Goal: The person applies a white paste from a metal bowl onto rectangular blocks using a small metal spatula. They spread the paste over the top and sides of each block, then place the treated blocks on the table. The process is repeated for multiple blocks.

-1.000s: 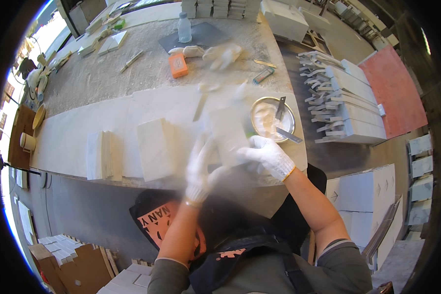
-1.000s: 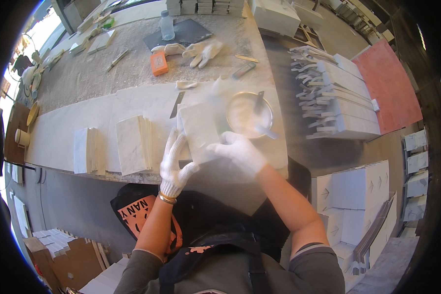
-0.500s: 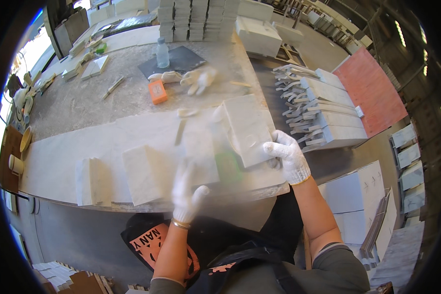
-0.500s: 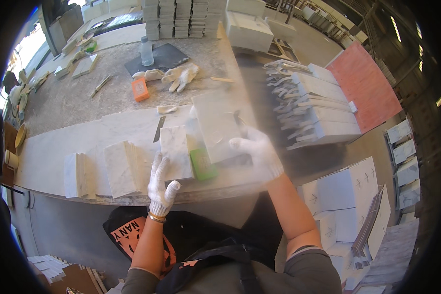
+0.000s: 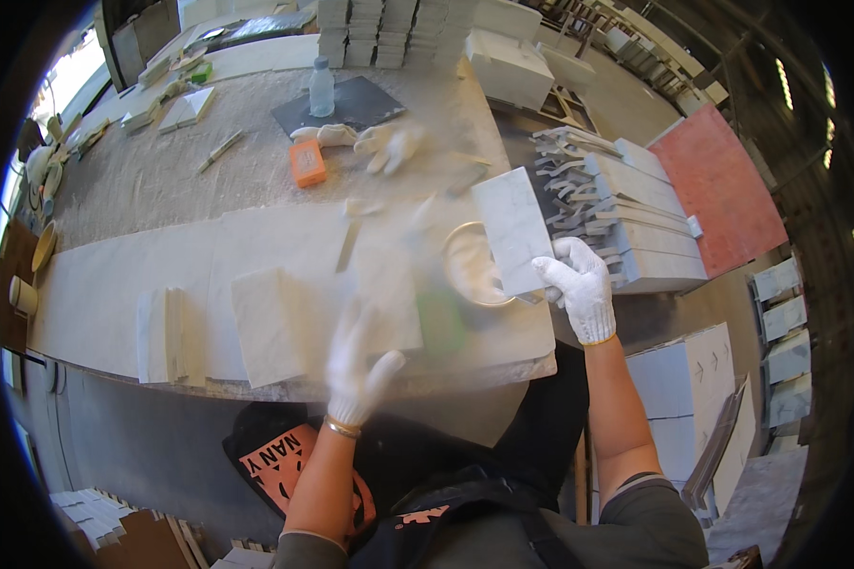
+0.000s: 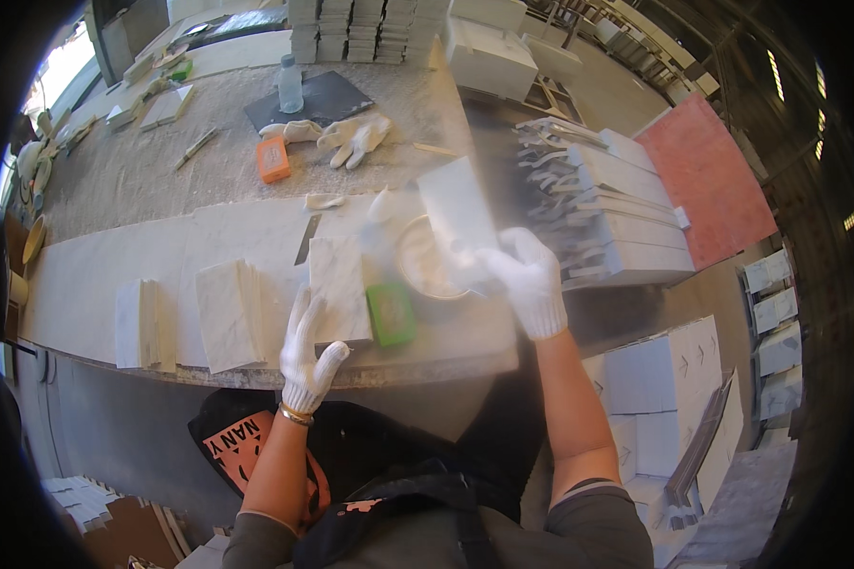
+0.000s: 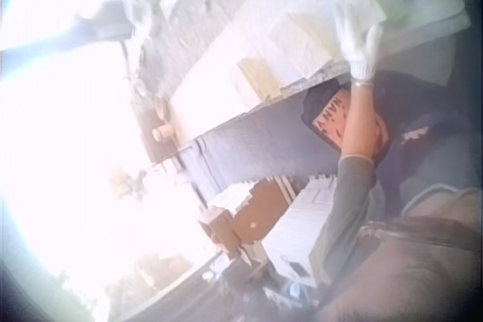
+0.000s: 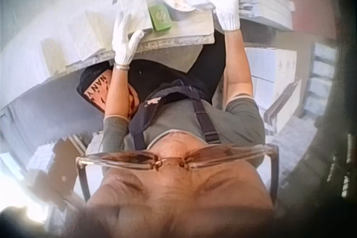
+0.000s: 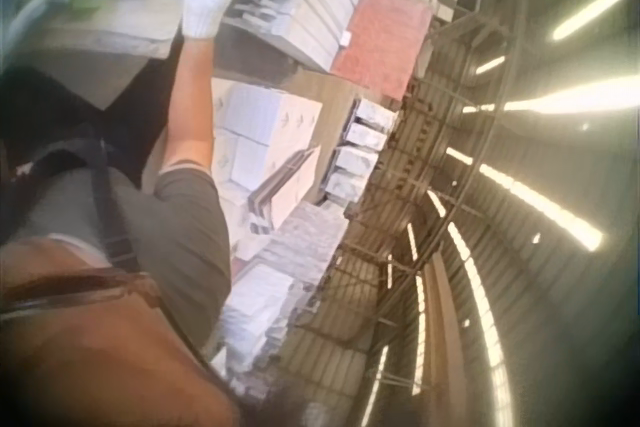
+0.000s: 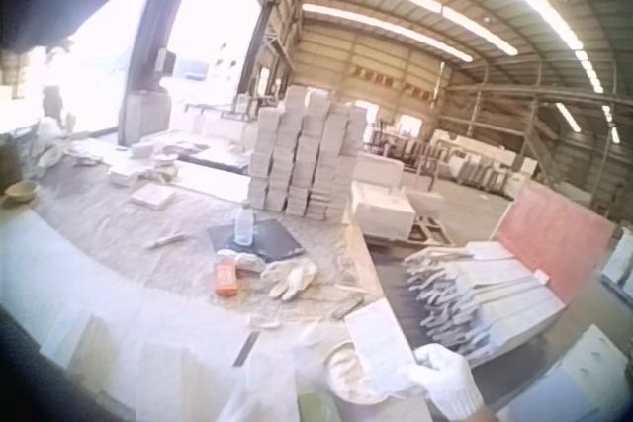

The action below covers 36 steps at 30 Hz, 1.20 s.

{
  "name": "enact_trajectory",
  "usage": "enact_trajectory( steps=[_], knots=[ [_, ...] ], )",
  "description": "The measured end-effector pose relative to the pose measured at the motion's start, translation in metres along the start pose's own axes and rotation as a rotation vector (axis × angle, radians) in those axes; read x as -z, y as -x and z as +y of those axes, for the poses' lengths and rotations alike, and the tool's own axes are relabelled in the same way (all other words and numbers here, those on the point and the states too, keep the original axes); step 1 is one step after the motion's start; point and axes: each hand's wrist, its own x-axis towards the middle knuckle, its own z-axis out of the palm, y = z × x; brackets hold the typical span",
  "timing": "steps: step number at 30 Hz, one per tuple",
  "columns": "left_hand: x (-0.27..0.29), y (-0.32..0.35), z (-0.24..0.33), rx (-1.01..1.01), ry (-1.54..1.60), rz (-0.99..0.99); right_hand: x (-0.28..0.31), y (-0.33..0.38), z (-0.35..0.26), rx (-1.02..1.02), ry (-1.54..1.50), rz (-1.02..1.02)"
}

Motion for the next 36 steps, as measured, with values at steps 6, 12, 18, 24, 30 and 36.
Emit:
enact_trajectory(
  steps=[6,12,18,24,30,36],
  knots=[
    [0.002,0.002,-0.006,0.006,-0.011,-0.031,-0.045,0.034,-0.005,-0.300,-0.255,-0.333],
    [-0.001,0.007,-0.019,0.008,0.017,-0.024,-0.092,0.049,0.006,-0.432,-0.354,-0.541],
    [-0.004,0.004,-0.020,-0.035,0.066,-0.007,-0.103,0.051,0.011,-0.166,-0.067,-0.532],
    [0.002,0.003,-0.010,-0.022,0.063,0.000,-0.057,0.034,0.012,0.241,0.507,-0.119],
    [-0.001,0.001,-0.010,-0.016,0.110,0.008,-0.011,0.000,0.040,0.501,1.036,0.006],
    [0.000,0.003,-0.014,-0.030,0.049,0.013,-0.021,-0.011,0.047,0.193,1.170,-0.246]
  ],
)
